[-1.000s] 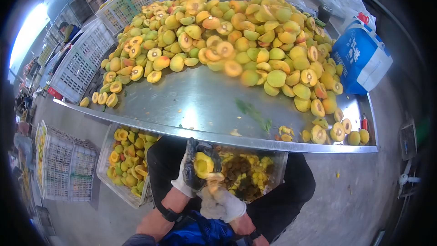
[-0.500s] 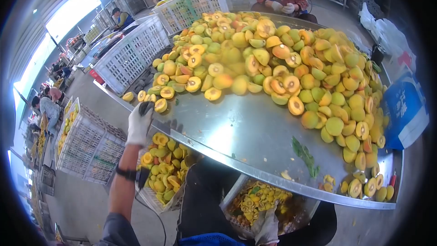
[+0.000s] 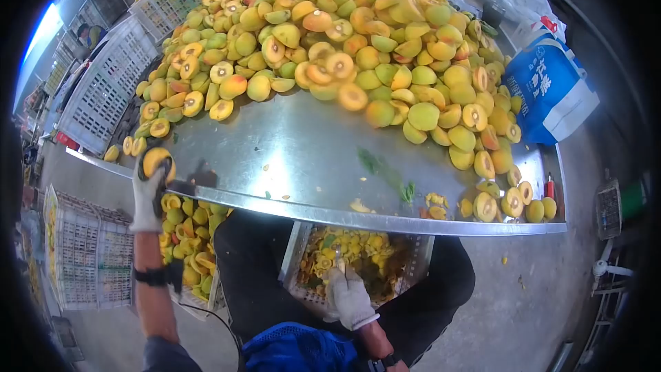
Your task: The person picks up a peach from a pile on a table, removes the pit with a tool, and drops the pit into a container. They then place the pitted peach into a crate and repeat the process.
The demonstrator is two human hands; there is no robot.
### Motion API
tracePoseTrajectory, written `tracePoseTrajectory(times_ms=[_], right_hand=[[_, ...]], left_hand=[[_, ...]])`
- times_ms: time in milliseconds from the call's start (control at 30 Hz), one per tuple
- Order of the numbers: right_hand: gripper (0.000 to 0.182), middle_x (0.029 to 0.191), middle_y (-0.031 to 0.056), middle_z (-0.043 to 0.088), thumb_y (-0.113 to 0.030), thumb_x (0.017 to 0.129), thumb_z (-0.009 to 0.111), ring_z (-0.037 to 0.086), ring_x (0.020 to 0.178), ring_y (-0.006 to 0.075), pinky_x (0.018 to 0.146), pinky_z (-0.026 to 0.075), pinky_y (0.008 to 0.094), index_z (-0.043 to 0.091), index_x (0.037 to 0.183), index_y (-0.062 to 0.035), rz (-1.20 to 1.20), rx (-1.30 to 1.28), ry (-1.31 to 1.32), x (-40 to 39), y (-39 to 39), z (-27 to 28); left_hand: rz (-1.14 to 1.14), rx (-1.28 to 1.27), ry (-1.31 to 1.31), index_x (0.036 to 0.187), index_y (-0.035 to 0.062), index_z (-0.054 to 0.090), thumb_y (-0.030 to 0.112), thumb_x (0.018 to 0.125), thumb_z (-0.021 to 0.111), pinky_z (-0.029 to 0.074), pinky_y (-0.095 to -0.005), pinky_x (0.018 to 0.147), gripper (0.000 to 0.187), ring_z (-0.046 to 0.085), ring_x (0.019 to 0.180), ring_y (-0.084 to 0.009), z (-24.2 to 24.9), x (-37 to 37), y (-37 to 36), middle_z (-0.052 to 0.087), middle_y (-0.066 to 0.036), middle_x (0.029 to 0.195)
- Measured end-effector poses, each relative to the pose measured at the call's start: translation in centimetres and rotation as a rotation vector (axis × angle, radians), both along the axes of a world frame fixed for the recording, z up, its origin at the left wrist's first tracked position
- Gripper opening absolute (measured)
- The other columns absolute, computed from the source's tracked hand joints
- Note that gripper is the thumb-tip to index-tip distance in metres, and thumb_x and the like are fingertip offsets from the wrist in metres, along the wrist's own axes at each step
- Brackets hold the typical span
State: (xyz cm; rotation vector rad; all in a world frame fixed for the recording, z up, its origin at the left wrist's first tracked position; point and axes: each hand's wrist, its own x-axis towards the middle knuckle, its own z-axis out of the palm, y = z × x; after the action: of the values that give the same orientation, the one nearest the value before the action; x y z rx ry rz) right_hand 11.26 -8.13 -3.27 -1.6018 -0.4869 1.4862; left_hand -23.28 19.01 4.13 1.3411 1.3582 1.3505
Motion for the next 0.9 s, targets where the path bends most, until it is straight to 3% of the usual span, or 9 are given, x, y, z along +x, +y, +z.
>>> tracePoseTrajectory(times_ms=[33,100,167,267,333,367,433,633,900], right_hand=[[0.028,0.062,-0.0037,0.048,-0.032,0.1,0.05,0.04,0.049,0.0058,0.044,0.032,0.0249,0.059,0.094,-0.0062,-0.013,0.023,-0.047,-0.3,0.2,0.4],[0.027,0.071,0.0161,0.062,-0.028,0.097,0.049,0.062,0.066,0.0338,0.06,0.049,0.0427,0.06,0.107,-0.0051,0.311,0.295,-0.695,-0.6,0.6,-7.2],[0.029,0.063,0.0106,0.058,-0.027,0.099,0.045,0.059,0.057,0.0269,0.055,0.047,0.0384,0.062,0.104,-0.004,0.453,0.293,-0.815,-2.3,2.8,-7.8],[0.032,0.074,0.0194,0.065,-0.03,0.096,0.046,0.064,0.072,0.0399,0.068,0.051,0.0443,0.063,0.103,-0.0031,0.498,0.45,-0.848,-1.8,2.4,-10.3],[0.034,0.08,0.0206,0.066,-0.031,0.096,0.048,0.064,0.077,0.0406,0.071,0.051,0.044,0.063,0.102,-0.0021,0.358,0.169,-0.641,-1.3,1.9,-4.5],[0.035,0.082,0.0212,0.067,-0.032,0.095,0.048,0.065,0.08,0.0409,0.072,0.051,0.0439,0.063,0.102,-0.0016,0.276,0.026,-0.536,-1.0,1.5,-0.8],[0.031,0.084,0.0216,0.066,-0.028,0.094,0.052,0.064,0.08,0.0407,0.072,0.05,0.0426,0.062,0.106,-0.0018,0.26,0.204,-0.55,-0.1,0.4,3.3],[0.023,0.086,0.0255,0.063,-0.023,0.094,0.056,0.061,0.082,0.0455,0.069,0.049,0.0472,0.059,0.101,-0.0016,0.421,0.48,-0.705,0.1,0.3,5.9],[0.025,0.088,0.0262,0.064,-0.025,0.096,0.054,0.06,0.085,0.0477,0.068,0.05,0.0493,0.059,0.103,-0.0023,0.397,0.389,-0.704,-0.9,0.2,4.3]], left_hand=[[-0.02,-0.033,-0.205,0.131,-0.0038,0.048,-0.008,0.08,0.057,0.055,-0.0308,0.087,0.052,0.063,0.101,-0.0203,2.4,3.8,-4.1,0.061,-0.013,0.118],[-0.024,-0.109,-0.328,0.131,-0.0036,0.049,0.005,0.08,0.065,0.057,-0.032,0.083,0.054,0.064,0.099,-0.0206,-0.2,5.4,-8.9,0.061,-0.014,0.116],[-0.037,-0.3,-0.418,0.131,-0.0004,0.049,0.013,0.085,0.072,0.056,-0.0323,0.08,0.053,0.064,0.096,-0.0186,0.5,10.2,-13.2,0.062,-0.012,0.112],[-0.15,-0.335,-0.412,0.127,0.0016,0.053,0.024,0.093,0.063,0.055,-0.0315,0.084,0.042,0.064,0.097,-0.0187,-4.4,12.9,-15.9,0.062,-0.01,0.112],[-0.254,-0.296,-0.346,0.123,0.0006,0.057,0.034,0.1,0.051,0.053,-0.0318,0.089,0.041,0.063,0.103,-0.0193,-7.3,13.4,-17.1,0.064,-0.01,0.113],[-0.227,-0.533,-0.583,0.124,0.0003,0.057,0.042,0.103,0.042,0.052,-0.0309,0.089,0.049,0.062,0.103,-0.0176,-6.8,15.0,-17.4,0.063,-0.009,0.114],[-0.357,-0.411,-0.478,0.124,0.0007,0.057,0.05,0.104,0.028,0.052,-0.0299,0.089,0.061,0.062,0.102,-0.0162,-4.4,17.8,-18.1,0.063,-0.009,0.115],[-0.345,-0.467,-0.546,0.127,-0.0005,0.056,0.044,0.103,0.041,0.045,-0.0319,0.099,0.053,0.058,0.11,-0.017,-6.2,20.6,-18.9,0.061,-0.009,0.12],[-0.319,-0.305,-0.339,0.126,-0.0027,0.055,0.008,0.096,0.049,0.045,-0.0264,0.091,0.032,0.058,0.102,-0.0135,-8.2,20.7,-19.7,0.063,-0.007,0.111]])
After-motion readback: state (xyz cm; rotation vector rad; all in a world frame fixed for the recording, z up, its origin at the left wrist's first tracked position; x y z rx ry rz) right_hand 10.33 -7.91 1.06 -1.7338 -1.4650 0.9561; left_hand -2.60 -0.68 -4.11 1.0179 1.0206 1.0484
